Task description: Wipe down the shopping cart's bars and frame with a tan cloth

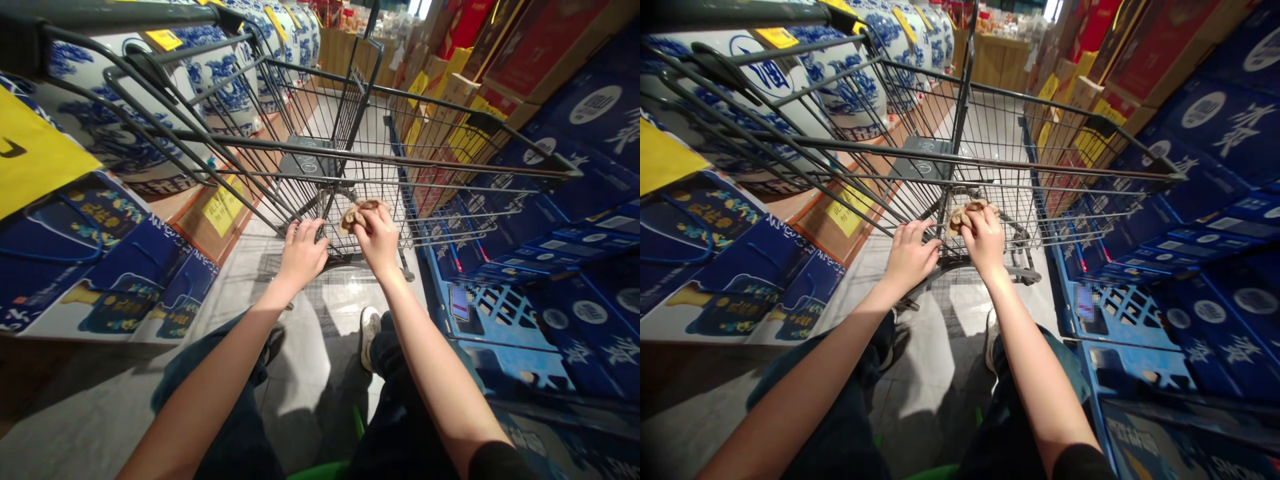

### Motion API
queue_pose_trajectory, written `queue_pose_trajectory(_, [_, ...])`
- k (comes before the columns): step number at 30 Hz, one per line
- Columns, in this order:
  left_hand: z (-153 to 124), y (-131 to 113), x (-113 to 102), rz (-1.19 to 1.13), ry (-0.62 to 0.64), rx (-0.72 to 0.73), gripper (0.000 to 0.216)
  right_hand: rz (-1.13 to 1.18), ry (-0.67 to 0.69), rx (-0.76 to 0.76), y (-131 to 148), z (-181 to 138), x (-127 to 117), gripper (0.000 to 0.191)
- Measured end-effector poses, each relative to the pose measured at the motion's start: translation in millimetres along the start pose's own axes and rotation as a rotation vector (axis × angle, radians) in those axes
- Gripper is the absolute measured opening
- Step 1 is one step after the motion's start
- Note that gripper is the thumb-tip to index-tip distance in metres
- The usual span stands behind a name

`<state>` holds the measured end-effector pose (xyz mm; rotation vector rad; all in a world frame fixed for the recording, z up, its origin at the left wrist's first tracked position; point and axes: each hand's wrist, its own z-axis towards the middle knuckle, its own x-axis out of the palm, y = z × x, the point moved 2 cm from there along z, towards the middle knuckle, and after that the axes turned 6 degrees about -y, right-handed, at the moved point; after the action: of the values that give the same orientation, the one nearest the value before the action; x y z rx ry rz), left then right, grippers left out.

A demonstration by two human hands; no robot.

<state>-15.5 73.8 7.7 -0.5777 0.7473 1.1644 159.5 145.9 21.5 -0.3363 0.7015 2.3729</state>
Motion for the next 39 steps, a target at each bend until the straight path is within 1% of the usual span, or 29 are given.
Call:
queue_pose_trajectory(4, [-0.2,-0.2,0.8,-0.014,0.004,-0.009,0.017,0.026,0.012,-0.04,10.9,6.1,-13.5,0.029])
queue_pose_trajectory(6, [-0.4,0.0,1.2,-0.028,0.007,-0.016,0.018,0.028,0.034,-0.011,8.6,1.9,-11.7,0.028])
queue_pose_trajectory(10, [-0.4,0.5,1.5,-0.029,-0.002,-0.008,0.019,-0.016,0.065,0.089,-1.9,-8.8,-0.9,0.02])
queue_pose_trajectory(13, [-0.3,0.2,1.3,-0.015,-0.013,-0.001,0.018,0.009,0.046,0.054,4.1,-0.9,-5.4,0.02])
queue_pose_trajectory(17, [0.0,-0.7,1.2,-0.031,0.01,-0.019,0.019,0.044,0.008,-0.003,15.3,13.2,-14.2,0.031])
queue_pose_trajectory(19, [0.2,-0.8,1.1,-0.039,0.017,-0.024,0.019,0.056,0.028,0.005,12.1,10.6,-8.7,0.032])
queue_pose_trajectory(22, [0.2,-0.3,1.0,-0.037,0.006,-0.014,0.019,0.02,0.064,0.069,1.7,-0.2,4.0,0.025])
queue_pose_trajectory(24, [0.1,0.2,1.3,-0.034,-0.003,-0.012,0.019,-0.01,0.075,0.092,0.2,-2.5,5.0,0.022])
queue_pose_trajectory(27, [0.0,0.2,2.2,-0.017,-0.015,-0.003,0.018,0.01,0.059,0.024,11.4,8.2,-10.6,0.025])
queue_pose_trajectory(30, [-0.2,-0.5,3.2,0.009,-0.035,0.014,0.016,0.038,-0.023,-0.074,20.8,21.0,-30.1,0.034])
queue_pose_trajectory(31, [-0.3,-0.6,3.3,0.012,-0.038,0.017,0.016,0.04,-0.052,-0.093,19.7,21.8,-32.8,0.036])
queue_pose_trajectory(33, [-0.5,-0.4,3.3,0.004,-0.035,0.015,0.016,0.037,-0.074,-0.109,11.1,16.1,-29.8,0.037])
queue_pose_trajectory(37, [-0.7,0.7,2.1,-0.031,-0.007,0.0,0.019,-0.009,0.007,-0.069,-10.4,-6.1,-9.9,0.034])
queue_pose_trajectory(39, [-0.5,0.9,1.6,-0.04,-0.001,-0.006,0.019,-0.027,-0.025,-0.036,-13.1,-8.2,-9.7,0.032])
